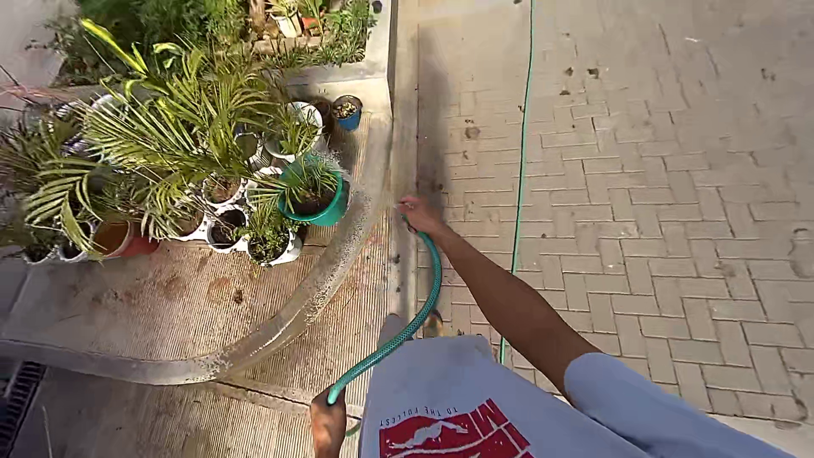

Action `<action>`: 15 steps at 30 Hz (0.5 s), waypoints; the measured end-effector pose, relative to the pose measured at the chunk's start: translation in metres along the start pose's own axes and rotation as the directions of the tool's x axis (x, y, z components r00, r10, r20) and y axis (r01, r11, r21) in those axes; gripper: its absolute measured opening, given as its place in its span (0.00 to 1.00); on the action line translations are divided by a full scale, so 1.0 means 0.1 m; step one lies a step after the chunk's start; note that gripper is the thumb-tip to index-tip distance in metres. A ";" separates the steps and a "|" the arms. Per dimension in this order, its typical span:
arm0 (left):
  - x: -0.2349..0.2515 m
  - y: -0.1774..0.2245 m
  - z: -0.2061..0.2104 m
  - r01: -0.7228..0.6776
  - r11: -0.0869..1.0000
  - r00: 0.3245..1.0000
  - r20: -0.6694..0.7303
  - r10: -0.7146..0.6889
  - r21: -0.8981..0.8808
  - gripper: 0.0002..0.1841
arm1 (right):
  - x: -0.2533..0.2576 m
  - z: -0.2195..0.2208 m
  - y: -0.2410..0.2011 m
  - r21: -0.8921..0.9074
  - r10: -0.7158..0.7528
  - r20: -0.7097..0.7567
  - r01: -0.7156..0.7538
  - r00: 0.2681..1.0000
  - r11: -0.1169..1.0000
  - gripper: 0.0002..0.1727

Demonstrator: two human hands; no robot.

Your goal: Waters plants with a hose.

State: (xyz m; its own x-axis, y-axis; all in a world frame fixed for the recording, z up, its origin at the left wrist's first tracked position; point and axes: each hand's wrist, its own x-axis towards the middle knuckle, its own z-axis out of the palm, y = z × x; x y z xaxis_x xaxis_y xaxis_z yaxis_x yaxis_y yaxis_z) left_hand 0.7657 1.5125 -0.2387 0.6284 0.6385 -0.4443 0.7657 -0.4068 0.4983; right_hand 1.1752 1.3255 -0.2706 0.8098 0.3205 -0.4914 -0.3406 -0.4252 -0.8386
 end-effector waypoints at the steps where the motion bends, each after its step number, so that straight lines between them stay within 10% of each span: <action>1: 0.07 0.16 0.07 0.003 1.000 1.000 0.006 -0.003 -0.024 0.18 | 0.10 -0.08 -0.06 -0.048 0.002 0.049 0.001 0.999 0.999 0.23; 15: 1.89 2.43 1.28 0.163 0.980 0.967 0.217 -0.134 -0.117 0.22 | 2.27 -1.71 -0.52 -0.123 0.103 0.138 -0.086 0.985 0.989 0.24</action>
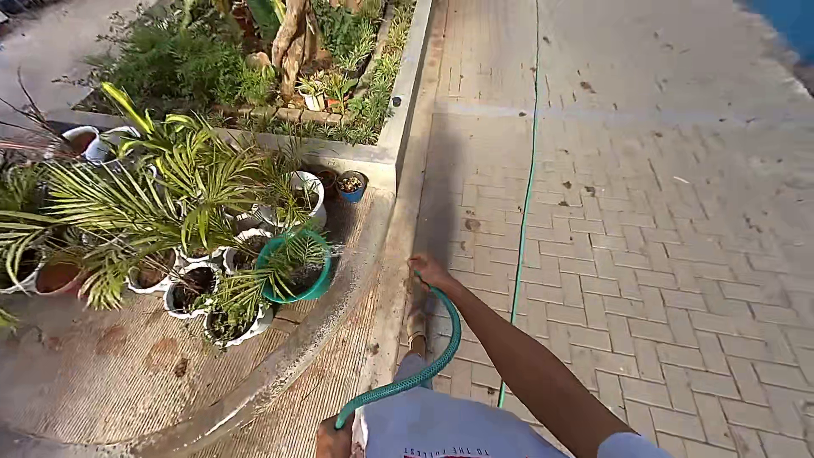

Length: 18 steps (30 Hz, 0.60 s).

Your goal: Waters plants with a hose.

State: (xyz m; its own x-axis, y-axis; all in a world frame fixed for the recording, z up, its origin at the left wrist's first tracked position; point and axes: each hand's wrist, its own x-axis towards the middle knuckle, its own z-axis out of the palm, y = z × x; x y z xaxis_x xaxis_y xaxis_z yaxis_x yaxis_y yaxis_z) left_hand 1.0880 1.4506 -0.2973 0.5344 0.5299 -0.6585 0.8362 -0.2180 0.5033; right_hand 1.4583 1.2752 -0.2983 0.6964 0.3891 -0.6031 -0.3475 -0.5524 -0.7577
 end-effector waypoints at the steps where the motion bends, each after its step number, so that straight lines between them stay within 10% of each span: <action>1: 0.17 0.26 0.08 0.007 1.000 1.000 0.012 -0.007 0.002 0.23 | 0.15 -0.25 -0.09 0.000 0.003 -0.037 -0.003 0.999 1.000 0.25; 7: 0.68 1.70 0.25 0.037 0.999 0.997 0.074 -0.037 -0.004 0.23 | 0.87 -1.55 -0.48 0.010 0.011 -0.176 -0.009 0.984 1.000 0.24; 18: 1.27 3.20 0.65 0.076 0.996 0.997 -0.017 -0.076 -0.037 0.22 | 2.17 -2.73 -0.82 0.013 0.061 -0.074 -0.060 0.995 0.998 0.23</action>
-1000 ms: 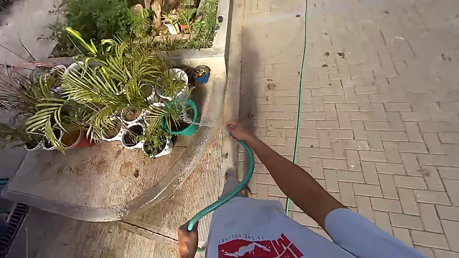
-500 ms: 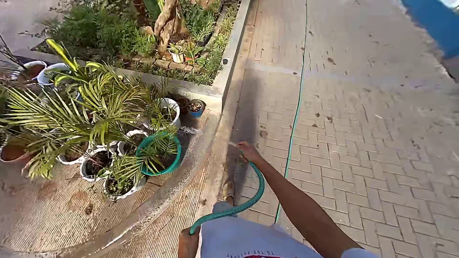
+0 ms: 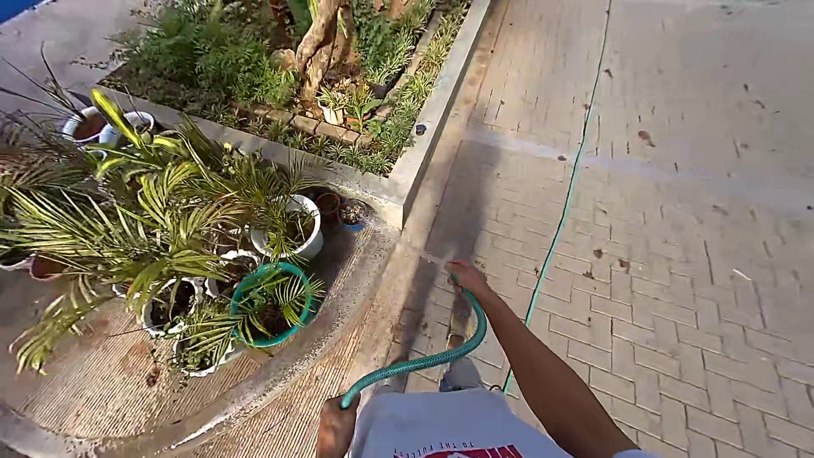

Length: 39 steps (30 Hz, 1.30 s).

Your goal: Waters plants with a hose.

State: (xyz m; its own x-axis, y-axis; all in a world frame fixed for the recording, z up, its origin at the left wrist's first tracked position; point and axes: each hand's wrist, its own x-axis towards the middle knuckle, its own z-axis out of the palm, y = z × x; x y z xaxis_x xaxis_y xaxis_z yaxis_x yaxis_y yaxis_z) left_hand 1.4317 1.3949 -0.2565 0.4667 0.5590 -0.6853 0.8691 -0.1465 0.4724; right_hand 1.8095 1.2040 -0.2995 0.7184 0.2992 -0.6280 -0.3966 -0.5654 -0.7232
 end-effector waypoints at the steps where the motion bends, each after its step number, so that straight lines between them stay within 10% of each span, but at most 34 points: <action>1: 0.05 0.13 0.08 -0.003 1.000 1.000 -0.020 0.003 -0.004 0.22 | 0.18 -0.09 -0.03 0.004 -0.003 0.022 0.003 1.000 1.000 0.24; 20: -0.17 2.51 1.39 0.268 0.940 0.906 -0.276 -0.320 -0.211 0.20 | 2.24 -1.18 -1.29 -0.029 -0.076 0.279 0.087 0.957 0.996 0.20; 39: 0.98 3.07 1.38 0.106 0.885 0.882 -0.367 -0.294 -0.454 0.17 | 3.23 -0.81 -2.35 -0.245 -0.121 0.367 0.221 0.922 0.944 0.21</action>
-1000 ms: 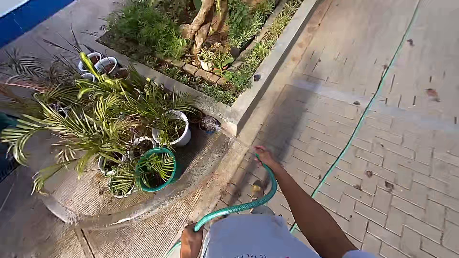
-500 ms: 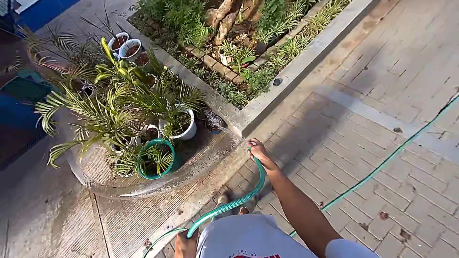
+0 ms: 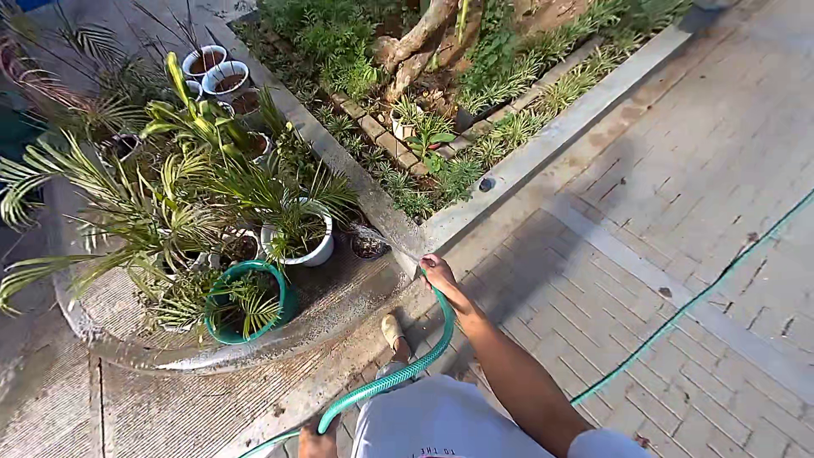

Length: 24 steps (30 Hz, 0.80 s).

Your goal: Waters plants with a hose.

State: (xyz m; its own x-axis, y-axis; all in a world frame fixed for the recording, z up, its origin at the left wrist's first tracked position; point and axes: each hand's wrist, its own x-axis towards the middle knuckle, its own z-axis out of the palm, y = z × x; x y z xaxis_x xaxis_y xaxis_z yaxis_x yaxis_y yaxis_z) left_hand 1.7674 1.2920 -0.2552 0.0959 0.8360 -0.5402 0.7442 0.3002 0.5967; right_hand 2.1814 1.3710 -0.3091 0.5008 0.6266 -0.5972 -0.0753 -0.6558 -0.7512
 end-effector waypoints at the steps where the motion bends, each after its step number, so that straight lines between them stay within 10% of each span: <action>1: 0.14 0.02 0.04 -0.011 0.999 1.000 -0.010 0.011 -0.030 0.17 | 0.09 -0.01 -0.15 -0.029 -0.014 0.002 0.014 1.000 0.999 0.21; 11: 1.14 0.75 0.24 0.001 0.981 0.999 0.054 0.009 -0.192 0.17 | 1.00 -0.04 -1.88 -0.448 -0.085 0.092 0.117 0.992 0.886 0.21; 24: 1.25 0.95 0.34 0.127 0.967 0.981 -0.119 -0.156 -0.220 0.17 | 2.00 0.41 -2.10 -0.451 -0.112 0.116 0.153 0.987 0.879 0.19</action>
State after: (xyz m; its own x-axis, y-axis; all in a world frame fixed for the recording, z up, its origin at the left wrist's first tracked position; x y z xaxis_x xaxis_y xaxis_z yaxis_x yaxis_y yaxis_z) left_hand 1.8725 1.4095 -0.2864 -0.1006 0.8276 -0.5522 0.5866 0.4976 0.6389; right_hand 2.2623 1.6517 -0.2820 0.4025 0.7409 -0.5377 0.3992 -0.6706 -0.6252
